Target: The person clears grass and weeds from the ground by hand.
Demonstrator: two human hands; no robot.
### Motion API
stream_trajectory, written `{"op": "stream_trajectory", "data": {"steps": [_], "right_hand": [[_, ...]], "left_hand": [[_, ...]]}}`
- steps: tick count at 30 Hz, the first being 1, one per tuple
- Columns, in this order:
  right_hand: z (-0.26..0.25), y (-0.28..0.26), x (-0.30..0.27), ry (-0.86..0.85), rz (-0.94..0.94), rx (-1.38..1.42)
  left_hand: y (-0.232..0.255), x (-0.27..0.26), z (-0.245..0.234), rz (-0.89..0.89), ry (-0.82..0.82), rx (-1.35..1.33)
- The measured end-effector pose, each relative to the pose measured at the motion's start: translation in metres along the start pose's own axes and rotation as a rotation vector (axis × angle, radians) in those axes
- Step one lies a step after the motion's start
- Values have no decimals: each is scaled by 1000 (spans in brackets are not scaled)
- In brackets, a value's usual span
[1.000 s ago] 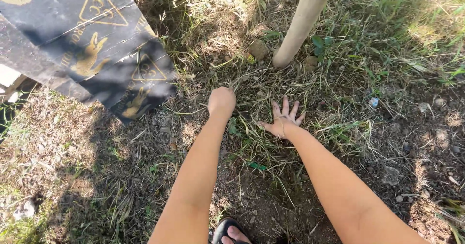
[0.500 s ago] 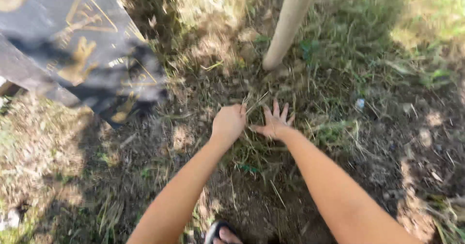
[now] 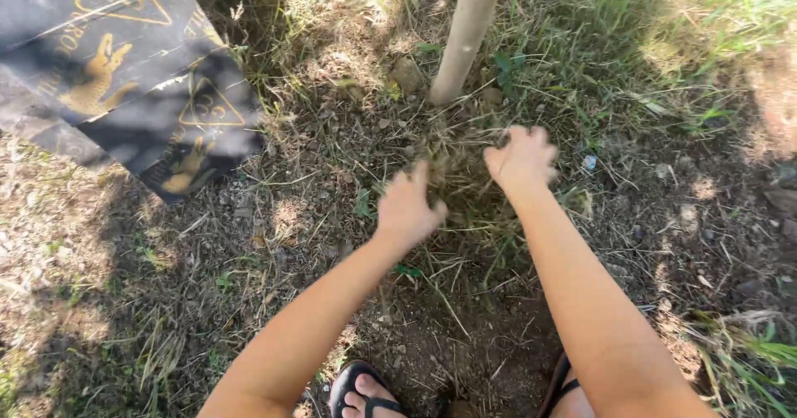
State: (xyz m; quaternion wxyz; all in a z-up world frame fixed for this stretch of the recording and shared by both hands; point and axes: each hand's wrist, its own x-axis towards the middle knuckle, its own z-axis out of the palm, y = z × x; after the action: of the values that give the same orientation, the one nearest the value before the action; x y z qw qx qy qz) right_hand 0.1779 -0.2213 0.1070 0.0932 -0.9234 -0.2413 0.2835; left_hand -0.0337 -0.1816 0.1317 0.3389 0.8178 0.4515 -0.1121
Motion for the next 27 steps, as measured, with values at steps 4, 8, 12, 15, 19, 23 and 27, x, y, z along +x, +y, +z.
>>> {"op": "stream_trajectory", "data": {"steps": [4, 8, 12, 15, 19, 23, 27], "right_hand": [[-10, 35, -37, 108, 371, -12], [42, 64, -18, -28, 533, 493], [64, 23, -39, -124, 469, 806], [87, 19, -38, -93, 414, 826], [81, 0, -60, -87, 383, 833], [88, -16, -71, -102, 321, 856], [100, -34, -66, -94, 152, 1117]], "left_hand": [[-25, 34, 1, -62, 94, -113], [-31, 56, 36, -51, -20, -172], [13, 27, 41, -45, -253, -181], [-23, 90, 153, 234, -125, -194], [-17, 50, 121, 240, -126, -560], [-44, 46, 108, 136, -241, -1268], [-60, 51, 73, 129, -188, -1463]]}}
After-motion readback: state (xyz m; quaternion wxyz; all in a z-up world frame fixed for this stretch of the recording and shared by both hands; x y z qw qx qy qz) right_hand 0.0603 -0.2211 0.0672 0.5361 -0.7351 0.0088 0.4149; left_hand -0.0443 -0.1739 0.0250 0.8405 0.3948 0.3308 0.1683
